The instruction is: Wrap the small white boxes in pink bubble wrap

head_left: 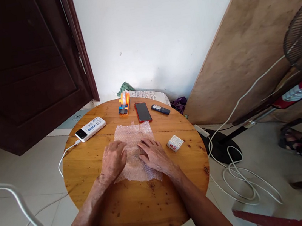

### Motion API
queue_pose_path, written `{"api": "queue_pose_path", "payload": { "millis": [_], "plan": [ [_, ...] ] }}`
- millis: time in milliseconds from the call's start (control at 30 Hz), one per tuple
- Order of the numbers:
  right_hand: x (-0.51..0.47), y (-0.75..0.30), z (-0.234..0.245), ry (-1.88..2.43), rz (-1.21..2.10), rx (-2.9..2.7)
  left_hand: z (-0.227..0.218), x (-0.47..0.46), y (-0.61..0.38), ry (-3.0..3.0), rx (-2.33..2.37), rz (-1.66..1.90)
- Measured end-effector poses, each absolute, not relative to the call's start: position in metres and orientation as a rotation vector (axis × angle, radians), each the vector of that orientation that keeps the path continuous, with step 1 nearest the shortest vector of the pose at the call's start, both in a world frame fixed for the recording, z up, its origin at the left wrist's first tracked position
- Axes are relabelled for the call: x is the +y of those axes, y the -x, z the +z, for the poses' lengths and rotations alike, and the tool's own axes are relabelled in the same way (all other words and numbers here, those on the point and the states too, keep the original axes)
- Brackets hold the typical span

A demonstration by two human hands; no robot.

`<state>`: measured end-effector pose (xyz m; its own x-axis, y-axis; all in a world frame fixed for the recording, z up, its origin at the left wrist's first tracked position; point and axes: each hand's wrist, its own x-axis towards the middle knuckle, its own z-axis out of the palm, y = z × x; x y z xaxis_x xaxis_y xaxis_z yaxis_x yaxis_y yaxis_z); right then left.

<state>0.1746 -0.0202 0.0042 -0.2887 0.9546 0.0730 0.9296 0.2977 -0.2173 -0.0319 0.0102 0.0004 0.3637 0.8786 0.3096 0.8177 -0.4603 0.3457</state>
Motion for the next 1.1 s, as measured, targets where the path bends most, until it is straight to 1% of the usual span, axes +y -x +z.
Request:
{"api": "queue_pose_path", "payload": {
  "millis": [133,267,400,567,700,800,933,1100],
  "plan": [
    [-0.018,-0.181,0.002,1.722,0.231,-2.363,-0.002,0.001,0.014,-2.602,1.25,0.434],
    [-0.016,-0.191,0.002,1.736,0.276,-2.338,-0.011,-0.006,0.018,-2.605,1.168,0.291],
    [-0.014,-0.198,0.005,1.854,0.265,-2.272,-0.014,-0.014,0.042,-2.581,1.149,0.251],
    [-0.012,-0.198,0.008,1.876,0.248,-2.298,-0.012,-0.025,0.057,-2.571,1.253,0.268],
    [-0.013,-0.198,0.007,1.86,0.214,-2.294,-0.005,-0.022,0.032,-2.6,1.347,0.37],
    [-0.013,-0.198,0.006,1.859,0.19,-2.292,-0.001,-0.017,0.003,-2.631,1.251,0.399],
    [-0.013,-0.199,0.005,1.87,0.168,-2.289,-0.005,-0.018,-0.019,-2.615,1.159,0.334],
    [-0.011,-0.198,0.004,1.876,0.165,-2.292,-0.008,-0.025,-0.015,-2.572,1.103,0.204]
  ]
}}
